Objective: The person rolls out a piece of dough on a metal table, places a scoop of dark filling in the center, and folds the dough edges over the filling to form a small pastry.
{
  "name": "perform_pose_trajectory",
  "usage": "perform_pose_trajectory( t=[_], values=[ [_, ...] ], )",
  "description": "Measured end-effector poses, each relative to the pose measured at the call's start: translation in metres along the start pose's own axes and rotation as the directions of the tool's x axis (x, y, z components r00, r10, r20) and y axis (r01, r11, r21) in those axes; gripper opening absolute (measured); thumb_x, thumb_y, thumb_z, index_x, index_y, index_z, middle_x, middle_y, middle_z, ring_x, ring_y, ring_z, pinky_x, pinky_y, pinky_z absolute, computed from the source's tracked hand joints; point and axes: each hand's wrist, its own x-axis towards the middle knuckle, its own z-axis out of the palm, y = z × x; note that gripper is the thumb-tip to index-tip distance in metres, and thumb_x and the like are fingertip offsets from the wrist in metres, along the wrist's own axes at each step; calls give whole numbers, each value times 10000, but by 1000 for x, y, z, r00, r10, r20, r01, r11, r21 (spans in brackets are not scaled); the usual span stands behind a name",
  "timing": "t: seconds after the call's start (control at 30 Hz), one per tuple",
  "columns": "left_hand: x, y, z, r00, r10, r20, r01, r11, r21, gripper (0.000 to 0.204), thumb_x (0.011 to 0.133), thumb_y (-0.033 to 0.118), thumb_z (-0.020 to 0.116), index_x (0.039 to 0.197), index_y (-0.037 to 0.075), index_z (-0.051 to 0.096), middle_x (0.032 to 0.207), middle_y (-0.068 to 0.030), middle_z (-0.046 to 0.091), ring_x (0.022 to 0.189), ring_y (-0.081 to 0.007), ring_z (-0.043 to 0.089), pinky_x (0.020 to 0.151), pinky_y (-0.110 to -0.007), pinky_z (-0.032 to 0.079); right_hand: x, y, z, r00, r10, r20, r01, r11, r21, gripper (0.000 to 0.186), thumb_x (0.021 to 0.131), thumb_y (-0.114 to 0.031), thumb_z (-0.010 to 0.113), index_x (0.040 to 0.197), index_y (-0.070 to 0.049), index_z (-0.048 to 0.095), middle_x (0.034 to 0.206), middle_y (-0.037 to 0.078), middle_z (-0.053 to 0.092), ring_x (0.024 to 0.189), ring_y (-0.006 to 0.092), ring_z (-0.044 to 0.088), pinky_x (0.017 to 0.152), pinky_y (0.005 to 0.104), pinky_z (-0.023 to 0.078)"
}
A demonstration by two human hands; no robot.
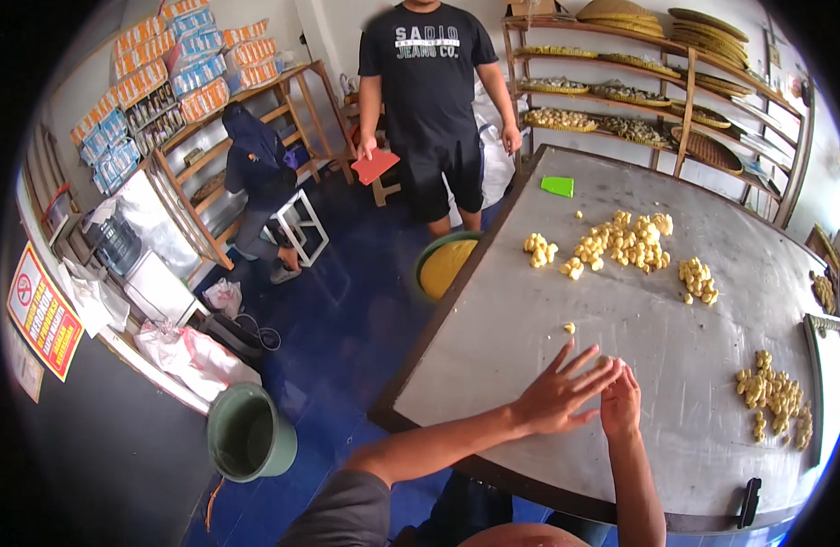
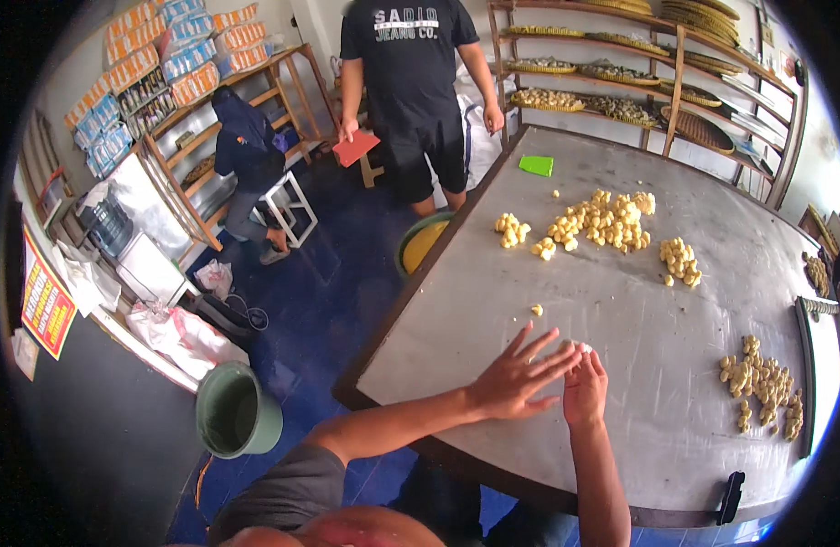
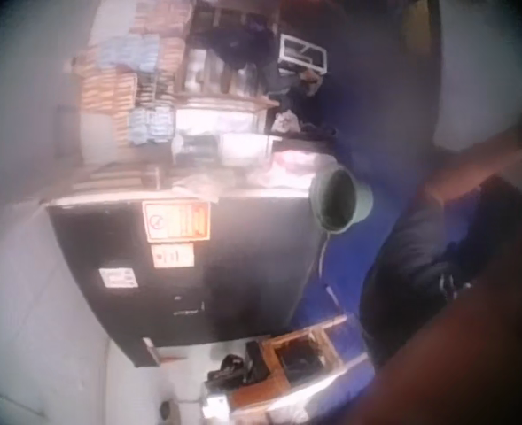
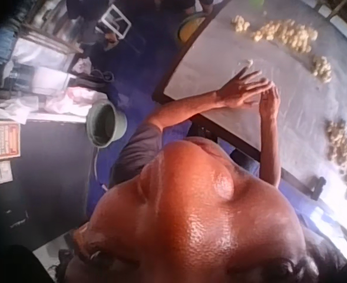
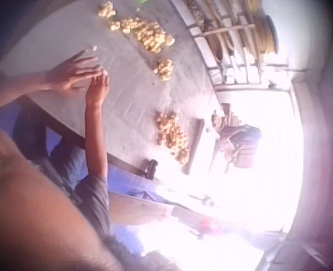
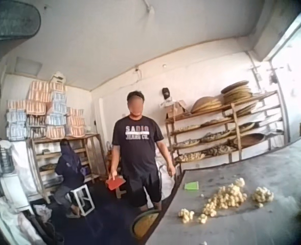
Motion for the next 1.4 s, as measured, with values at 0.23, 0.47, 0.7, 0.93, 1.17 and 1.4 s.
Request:
perform_pose_trajectory(
  t=[0.23, 0.47, 0.7, 0.93, 1.17, 1.4],
  values=[
    [-10, -147, -51, 716, -547, -434, 610, 792, 8, 736, 848, 481, 612, 1424, 70, 410, 1431, -199, 408, 1363, -433, 288, 1063, -602, 230, 3, -9, 2, 995, 16, -94, -18, 1000, -14, 196, 961, -216, 599, 1024, -31, 611, 1031, 59, 648, 1004, 155, 621, 921, 295, 488],
    [-87, -248, -67, 187, -946, -266, 975, 146, 164, 840, 873, 727, 311, 1336, 67, 549, 1537, -184, 256, 1433, -422, 128, 1143, -595, 81, 0, -5, 11, 993, 74, -89, -76, 997, -18, 216, 958, -226, 605, 1038, -25, 609, 1041, 54, 645, 1010, 154, 616, 927, 299, 483],
    [-92, -254, -66, 108, -977, -186, 992, 92, 90, 761, 899, 679, 303, 1353, 116, 538, 1505, -187, 295, 1428, -430, 127, 1141, -603, 85, 0, -6, 8, 995, 87, -41, -88, 995, -40, 222, 948, -236, 621, 1052, -40, 613, 1052, 46, 649, 1002, 140, 616, 915, 291, 474],
    [-99, -265, -61, 122, -971, -207, 982, 87, 170, 612, 905, 584, 383, 1342, 190, 552, 1347, -190, 434, 1281, -414, 346, 1073, -597, 228, -2, -6, 10, 994, 109, -20, -110, 993, -43, 211, 947, -226, 623, 1064, -51, 614, 1039, 32, 655, 976, 130, 617, 883, 275, 472],
    [-93, -258, -65, 128, -963, -235, 974, 78, 211, 591, 894, 549, 411, 1348, 195, 546, 1297, -178, 473, 1235, -385, 385, 1015, -557, 296, -3, -7, 11, 993, 119, 2, -119, 992, -42, 195, 958, -204, 600, 1064, -41, 610, 1050, 43, 656, 985, 142, 627, 886, 287, 483],
    [-52, -212, -56, 595, -663, -454, 794, 570, 210, 573, 808, 304, 593, 1356, 157, 515, 1097, -157, 565, 1068, -342, 508, 930, -487, 387, -4, -6, 15, 992, 126, -6, -126, 992, -32, 193, 956, -193, 601, 1057, -29, 602, 1046, 62, 650, 989, 161, 629, 903, 293, 490]
  ],
)
